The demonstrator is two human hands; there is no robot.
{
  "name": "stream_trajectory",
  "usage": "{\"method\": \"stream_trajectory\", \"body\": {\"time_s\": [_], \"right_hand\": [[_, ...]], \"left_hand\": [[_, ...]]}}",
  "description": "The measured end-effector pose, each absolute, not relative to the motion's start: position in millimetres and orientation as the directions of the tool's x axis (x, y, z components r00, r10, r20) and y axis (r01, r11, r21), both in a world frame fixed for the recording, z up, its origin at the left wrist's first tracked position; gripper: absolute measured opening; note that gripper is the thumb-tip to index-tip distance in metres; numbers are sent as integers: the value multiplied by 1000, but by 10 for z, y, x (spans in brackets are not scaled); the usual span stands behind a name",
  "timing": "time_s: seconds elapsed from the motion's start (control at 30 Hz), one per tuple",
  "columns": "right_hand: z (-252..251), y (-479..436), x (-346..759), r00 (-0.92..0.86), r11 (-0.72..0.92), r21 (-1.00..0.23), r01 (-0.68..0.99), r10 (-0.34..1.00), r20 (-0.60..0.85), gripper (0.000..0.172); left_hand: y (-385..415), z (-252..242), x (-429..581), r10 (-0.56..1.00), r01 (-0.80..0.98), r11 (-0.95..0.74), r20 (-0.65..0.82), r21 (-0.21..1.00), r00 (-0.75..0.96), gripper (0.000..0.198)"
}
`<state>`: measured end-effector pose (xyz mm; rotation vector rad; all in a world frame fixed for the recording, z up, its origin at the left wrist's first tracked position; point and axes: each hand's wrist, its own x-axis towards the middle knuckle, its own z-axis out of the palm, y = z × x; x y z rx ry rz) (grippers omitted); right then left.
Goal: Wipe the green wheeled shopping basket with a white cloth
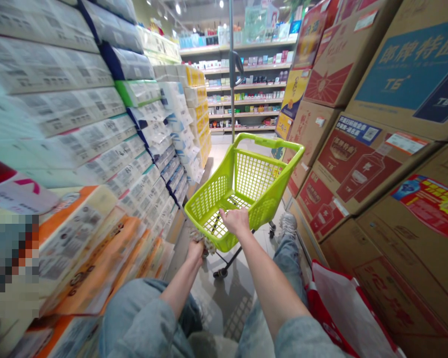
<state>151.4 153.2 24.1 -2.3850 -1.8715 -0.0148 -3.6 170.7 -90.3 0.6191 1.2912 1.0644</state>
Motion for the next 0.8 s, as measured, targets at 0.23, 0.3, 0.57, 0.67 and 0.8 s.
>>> {"method": "stream_trajectory", "body": {"time_s": [0.23,0.3,0.57,0.67,0.8], "right_hand": [[270,1504,1570,241,-236,-72,969,968,66,75],[280,1494,1582,236,-232,-73,970,970,64,75],[270,1492,1593,213,-209,-65,976,975,57,78],[265,1504,1589,218,-215,-58,975,974,54,79],[260,1511,1585,229,-226,-59,972,972,60,79]], "left_hand": [[1484,-821,45,836,-301,514,-548,803,-34,19],[1426,-788,101,813,-351,544,-582,762,-3,12],[1532,-700,119,826,-225,548,-564,805,-7,10],[1607,-746,58,857,-160,508,-515,846,-3,15],[1534,-877,-56,854,-265,493,-519,829,-37,15]]}}
